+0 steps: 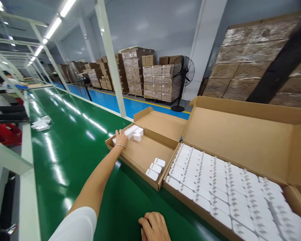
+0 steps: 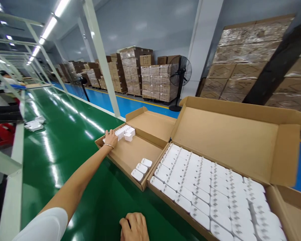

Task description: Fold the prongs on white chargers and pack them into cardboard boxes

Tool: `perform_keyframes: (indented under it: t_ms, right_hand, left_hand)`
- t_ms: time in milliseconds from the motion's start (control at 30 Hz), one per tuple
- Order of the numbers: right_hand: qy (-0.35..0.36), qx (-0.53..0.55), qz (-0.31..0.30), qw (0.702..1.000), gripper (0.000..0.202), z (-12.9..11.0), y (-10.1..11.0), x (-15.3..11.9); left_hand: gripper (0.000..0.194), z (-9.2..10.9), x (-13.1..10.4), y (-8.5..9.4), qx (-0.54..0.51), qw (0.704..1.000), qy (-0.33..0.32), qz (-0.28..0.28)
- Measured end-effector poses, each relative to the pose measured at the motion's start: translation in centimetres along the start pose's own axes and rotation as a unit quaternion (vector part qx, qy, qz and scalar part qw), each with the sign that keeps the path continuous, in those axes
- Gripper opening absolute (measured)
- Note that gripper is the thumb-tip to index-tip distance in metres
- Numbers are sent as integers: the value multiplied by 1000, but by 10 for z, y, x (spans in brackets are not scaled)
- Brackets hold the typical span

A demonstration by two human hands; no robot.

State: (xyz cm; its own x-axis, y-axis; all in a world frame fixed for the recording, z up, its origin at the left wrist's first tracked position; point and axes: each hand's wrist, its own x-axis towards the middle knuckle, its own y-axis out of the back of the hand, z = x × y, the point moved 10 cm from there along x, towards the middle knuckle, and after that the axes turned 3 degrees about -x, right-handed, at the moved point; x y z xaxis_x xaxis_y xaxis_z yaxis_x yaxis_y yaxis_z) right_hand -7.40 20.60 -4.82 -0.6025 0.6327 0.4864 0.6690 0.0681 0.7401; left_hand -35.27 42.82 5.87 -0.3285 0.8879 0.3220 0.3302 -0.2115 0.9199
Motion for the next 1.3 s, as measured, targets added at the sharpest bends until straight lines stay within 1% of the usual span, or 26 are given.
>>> perform_keyframes:
  t_ms: [100,133,200,233,267,300,333,400,467,533,567,600,633,700,733,767,800,833,867,900,933,1000,1067,1133,1200,1300]
  right_hand:
    - [-23,16,-51,998,25,-3,17,0]
    - [-29,22,-61,998,22,-6,25,1]
    - [-31,23,-77,996,20,-11,40,6]
    - [-35,22,-88,995,20,-12,47,8]
    - [-41,24,-103,994,20,-11,55,9]
    - [-52,30,-117,991,20,-9,63,6]
    - [-68,37,-127,989,21,-6,74,0]
    - [-105,47,-128,985,24,-2,101,-21]
    - [-133,56,-125,982,28,-6,127,-48]
    - [-138,85,-171,972,32,-17,138,-69]
    - [-134,101,-202,965,34,-24,141,-75]
    - [-127,116,-227,959,36,-29,145,-79]
    - [-116,128,-264,949,36,-34,148,-82]
    - [-98,141,-365,915,37,-36,159,-97]
    - [-110,133,-419,892,37,-28,169,-110]
    - [-137,111,-465,868,41,-14,184,-127]
    - [-197,63,-463,862,46,12,207,-141]
    - [-295,-23,-391,872,49,50,244,-150]
    - [-344,-84,-349,868,50,77,276,-163]
    - [-383,-131,-321,856,50,99,302,-178]
    - [-423,-175,-293,840,47,120,323,-193]
    - [-475,-230,-266,807,42,147,346,-218]
    - [-505,-256,-247,786,38,161,349,-231]
    - [-504,-254,-237,790,34,161,337,-228]
    - [-477,-231,-237,814,32,152,316,-213]
    - [-400,-182,-243,865,31,122,273,-181]
  left_hand:
    - [27,11,-2,23,-13,1000,-20,-15]
    - [26,16,-2,34,-18,999,-25,-16]
    - [32,29,-3,61,-29,999,-22,-6]
    - [36,42,-4,75,-41,999,-30,-4]
    - [38,60,-9,91,-60,997,-50,2]
    - [38,79,-17,111,-100,993,-64,20]
    - [33,98,-30,133,-177,980,-77,42]
    - [24,139,-73,176,-319,937,-118,74]
    - [20,180,-134,214,-414,887,-186,86]
    - [21,215,-201,243,-459,842,-271,88]
    - [20,229,-233,250,-467,824,-310,83]
    - [22,242,-262,251,-462,816,-341,67]
    - [28,253,-286,246,-452,812,-366,39]
    - [47,275,-326,223,-429,808,-401,-47]
    - [51,285,-343,210,-421,801,-415,-93]
    - [52,297,-359,200,-418,789,-430,-131]
    - [50,309,-375,194,-416,776,-447,-158]
    - [49,324,-391,192,-411,762,-468,-179]
    - [49,339,-407,192,-400,748,-493,-196]
    - [52,356,-425,193,-381,736,-518,-211]
    - [56,371,-442,195,-358,727,-542,-222]
    - [60,397,-470,199,-311,728,-566,-230]
    - [59,410,-483,200,-285,750,-555,-220]
    - [57,409,-480,197,-281,782,-518,-203]
    - [56,394,-461,188,-272,819,-467,-191]
    - [46,354,-416,170,-256,871,-378,-180]
